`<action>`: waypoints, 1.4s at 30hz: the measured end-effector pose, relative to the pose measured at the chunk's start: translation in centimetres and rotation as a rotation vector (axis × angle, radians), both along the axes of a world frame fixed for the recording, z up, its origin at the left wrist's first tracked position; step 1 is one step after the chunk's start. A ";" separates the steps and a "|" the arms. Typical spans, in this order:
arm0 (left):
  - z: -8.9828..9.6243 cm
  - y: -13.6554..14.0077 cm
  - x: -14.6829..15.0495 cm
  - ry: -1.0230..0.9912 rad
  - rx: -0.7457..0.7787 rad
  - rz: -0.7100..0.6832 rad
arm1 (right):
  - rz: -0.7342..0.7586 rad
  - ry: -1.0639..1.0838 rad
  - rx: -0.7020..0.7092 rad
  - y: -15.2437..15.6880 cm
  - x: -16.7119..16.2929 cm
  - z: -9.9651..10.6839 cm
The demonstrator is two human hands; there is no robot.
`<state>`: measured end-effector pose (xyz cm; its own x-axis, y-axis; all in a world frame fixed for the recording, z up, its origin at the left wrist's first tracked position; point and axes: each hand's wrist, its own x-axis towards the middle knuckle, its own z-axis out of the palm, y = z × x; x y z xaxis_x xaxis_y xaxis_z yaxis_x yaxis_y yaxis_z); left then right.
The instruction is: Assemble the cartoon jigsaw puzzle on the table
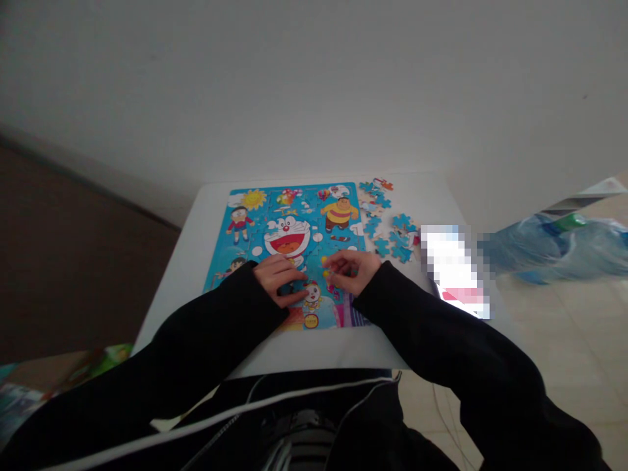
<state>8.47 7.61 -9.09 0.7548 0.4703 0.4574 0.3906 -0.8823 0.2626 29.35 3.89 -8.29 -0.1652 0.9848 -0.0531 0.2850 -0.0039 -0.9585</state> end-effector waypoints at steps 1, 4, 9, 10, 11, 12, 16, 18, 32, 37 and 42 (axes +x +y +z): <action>0.2 0.0 0.0 0.009 0.002 0.011 | -0.049 0.026 -0.027 0.4 0.2 -0.1; 0.5 -0.1 0.1 0.000 0.013 0.029 | -0.122 0.032 -0.103 1.2 0.4 -0.6; 0.2 -0.2 0.3 -0.049 -0.017 0.021 | -0.120 -0.211 -0.011 1.6 0.6 -1.2; 0.1 -0.2 0.4 -0.051 -0.022 0.013 | -0.130 -0.274 0.040 1.5 0.6 -1.2; -0.1 -0.2 0.4 -0.049 -0.023 0.007 | -0.138 -0.332 0.095 1.5 0.7 -1.1; -0.2 -0.2 0.4 -0.045 -0.020 0.006 | -0.142 -0.382 0.151 1.4 0.7 -1.1; -0.6 -0.4 0.5 0.005 -0.002 0.019 | -0.088 -0.507 0.354 1.2 0.5 -0.9; -0.7 -0.5 0.5 0.046 0.000 0.034 | -0.072 -0.544 0.429 1.2 0.2 -0.9; -0.4 -0.6 0.3 0.062 -0.005 0.063 | -0.046 -0.496 0.403 1.1 0.4 -1.4; -0.5 -0.5 0.3 0.075 0.002 0.079 | -0.056 -0.494 0.418 1.4 0.1 -1.2; -0.5 -0.5 0.3 0.071 -0.007 0.053 | -0.022 -0.503 0.437 1.3 0.1 -1.2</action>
<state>8.81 7.10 -9.56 0.7589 0.5138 0.4002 0.4547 -0.8579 0.2391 29.48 5.18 -9.45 -0.2043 0.9361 0.2863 0.7024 0.3438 -0.6233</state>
